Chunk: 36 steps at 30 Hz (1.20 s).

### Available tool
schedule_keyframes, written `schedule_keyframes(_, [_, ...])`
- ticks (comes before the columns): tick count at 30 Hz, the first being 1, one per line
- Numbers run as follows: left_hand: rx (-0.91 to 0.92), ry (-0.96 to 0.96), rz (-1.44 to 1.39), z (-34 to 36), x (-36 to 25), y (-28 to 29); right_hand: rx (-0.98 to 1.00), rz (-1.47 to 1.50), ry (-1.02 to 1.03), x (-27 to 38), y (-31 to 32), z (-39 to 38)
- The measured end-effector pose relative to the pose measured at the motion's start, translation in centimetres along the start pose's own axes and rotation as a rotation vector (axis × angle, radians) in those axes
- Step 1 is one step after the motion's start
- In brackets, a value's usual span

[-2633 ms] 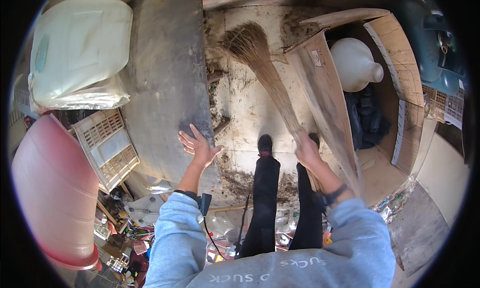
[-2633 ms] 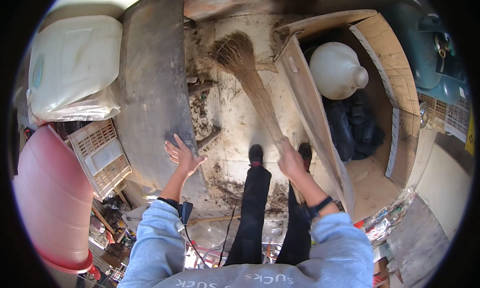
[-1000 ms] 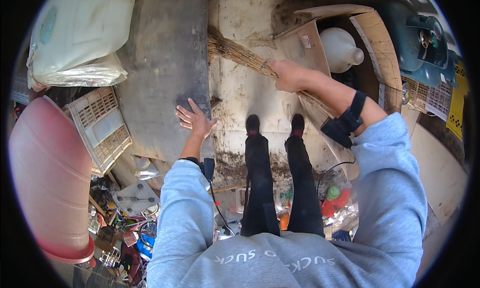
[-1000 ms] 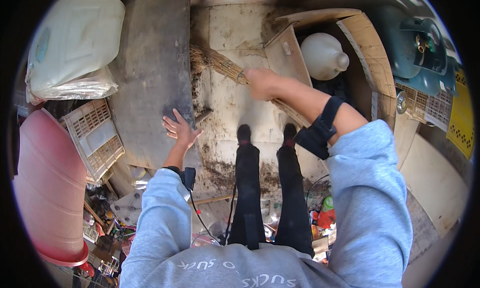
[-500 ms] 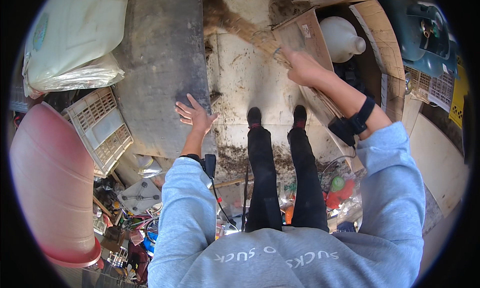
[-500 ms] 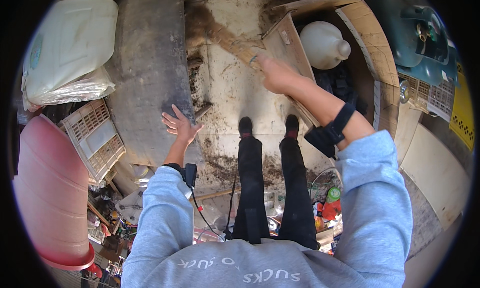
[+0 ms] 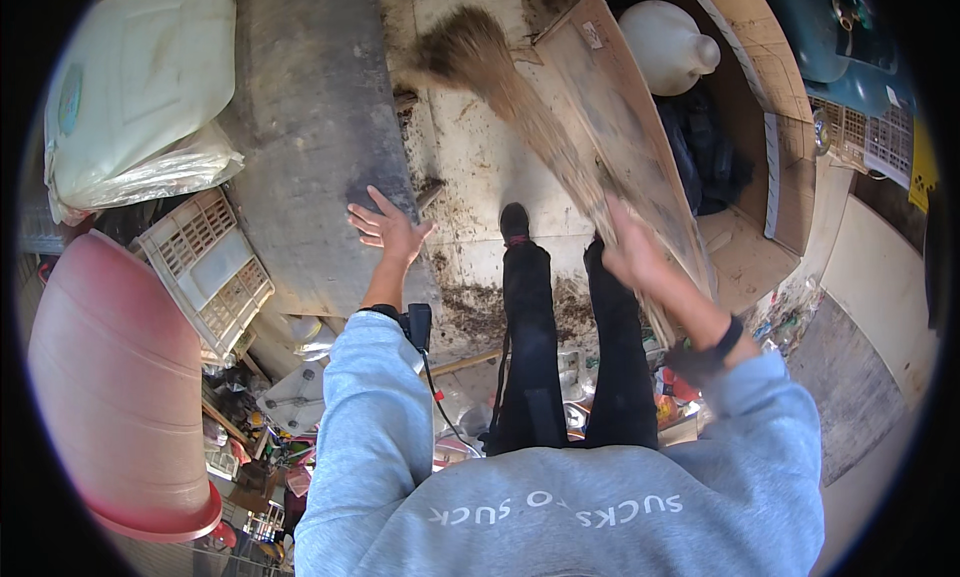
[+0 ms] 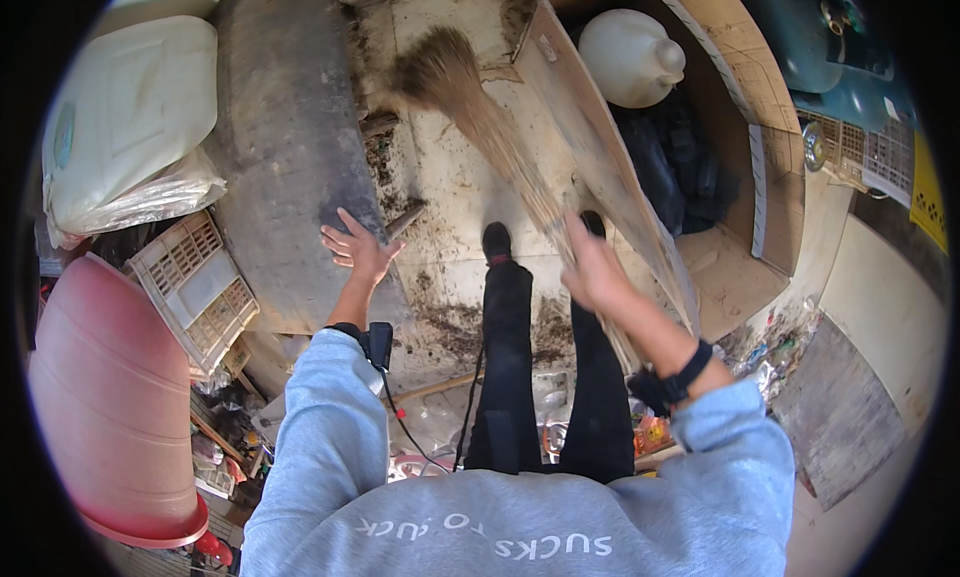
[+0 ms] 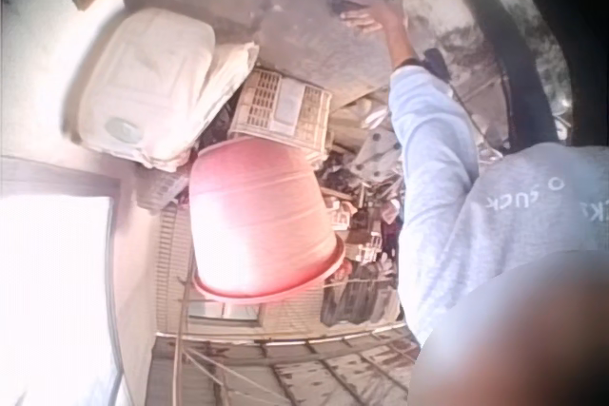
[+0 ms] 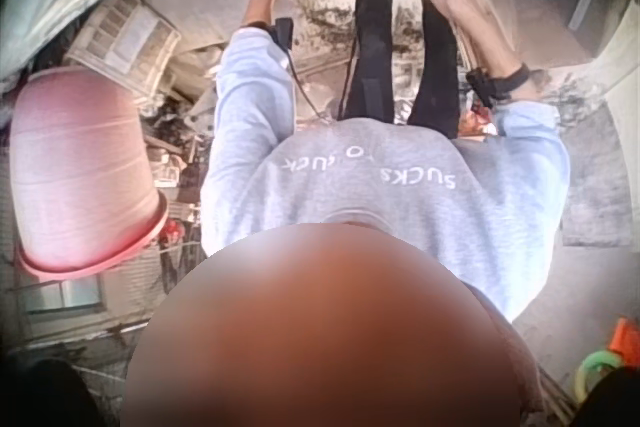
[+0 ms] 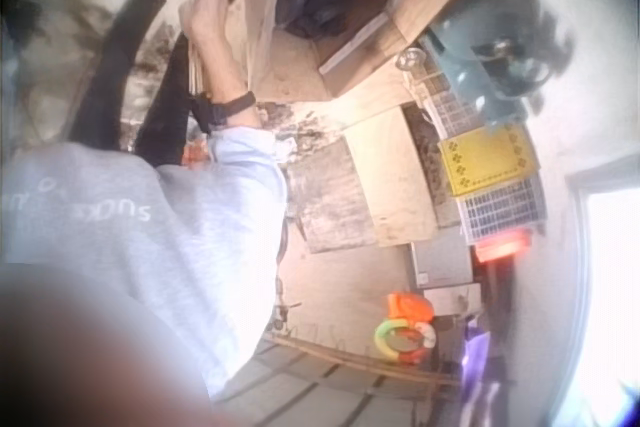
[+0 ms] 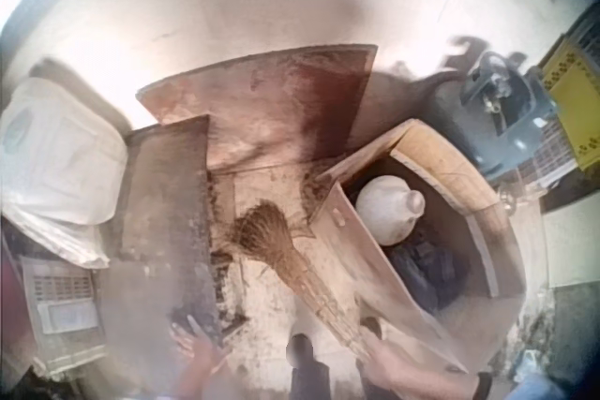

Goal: The person sweeps a cluttered floor with a traditional straw broom, moving debris into a pile. They shift a cardboard box and a gas cylinder to access more floor area, then continue sweeping around the remaining items.

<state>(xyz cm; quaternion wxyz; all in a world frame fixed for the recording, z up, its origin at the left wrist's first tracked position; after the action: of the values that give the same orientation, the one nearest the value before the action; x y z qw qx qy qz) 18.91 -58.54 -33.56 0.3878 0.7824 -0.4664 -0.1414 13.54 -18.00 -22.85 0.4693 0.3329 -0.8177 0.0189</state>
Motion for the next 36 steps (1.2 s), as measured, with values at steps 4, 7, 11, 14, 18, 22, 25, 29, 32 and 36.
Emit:
schedule_keyframes(4, [-0.005, 0.000, 0.017, -0.2, -0.3, 0.3, 0.090, 0.274, -0.450, -2.2, -4.3, -8.2])
schedule_keyframes(7, [-0.015, 0.001, 0.026, -0.3, -0.3, 0.4, 0.038, 0.308, -0.436, -4.0, -8.2, -8.7])
schedule_keyframes(11, [-0.054, -0.012, 0.038, -0.8, -0.1, 0.3, -0.027, 0.315, -0.283, -7.3, -10.5, -10.7])
schedule_keyframes(14, [-0.099, -0.036, 0.044, -0.7, -0.4, 0.5, 0.070, 0.381, -0.436, -10.2, -11.4, -14.1])
schedule_keyframes(18, [-0.091, -0.020, 0.049, -0.5, -0.6, 0.5, 0.034, 0.426, -0.535, -10.7, -13.8, -12.3])
schedule_keyframes(22, [-0.070, -0.018, 0.064, -0.5, -0.6, 0.6, 0.047, 0.608, -0.404, -9.3, -18.7, -6.4])
schedule_keyframes(25, [-0.066, -0.040, 0.066, -0.5, -0.6, 0.6, 0.076, 0.552, -0.337, -8.6, -19.8, -6.2])
schedule_keyframes(29, [-0.064, -0.018, 0.046, -0.5, -0.3, 0.4, 0.017, 0.679, -0.368, -8.4, -19.0, -7.7])
schedule_keyframes(32, [-0.048, -0.008, 0.051, -0.6, -0.4, 0.3, 0.063, 0.617, -0.354, -8.3, -19.2, -6.8])
schedule_keyframes(36, [-0.060, -0.022, 0.036, -0.8, -0.7, 0.5, 0.215, 0.318, -0.374, -10.4, -19.3, -6.1])
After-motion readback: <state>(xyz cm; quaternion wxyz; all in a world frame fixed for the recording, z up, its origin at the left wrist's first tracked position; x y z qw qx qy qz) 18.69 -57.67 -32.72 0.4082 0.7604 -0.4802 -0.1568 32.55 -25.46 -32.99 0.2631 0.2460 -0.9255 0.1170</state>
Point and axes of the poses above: each hand's wrist, its own z-axis towards the middle knuckle, its own y-axis out of the back of the hand, x = y × z, the point moved 8 cm from there along z, towards the middle knuckle, and after that the axes turned 13 degrees about z, right-handed, at the moved point
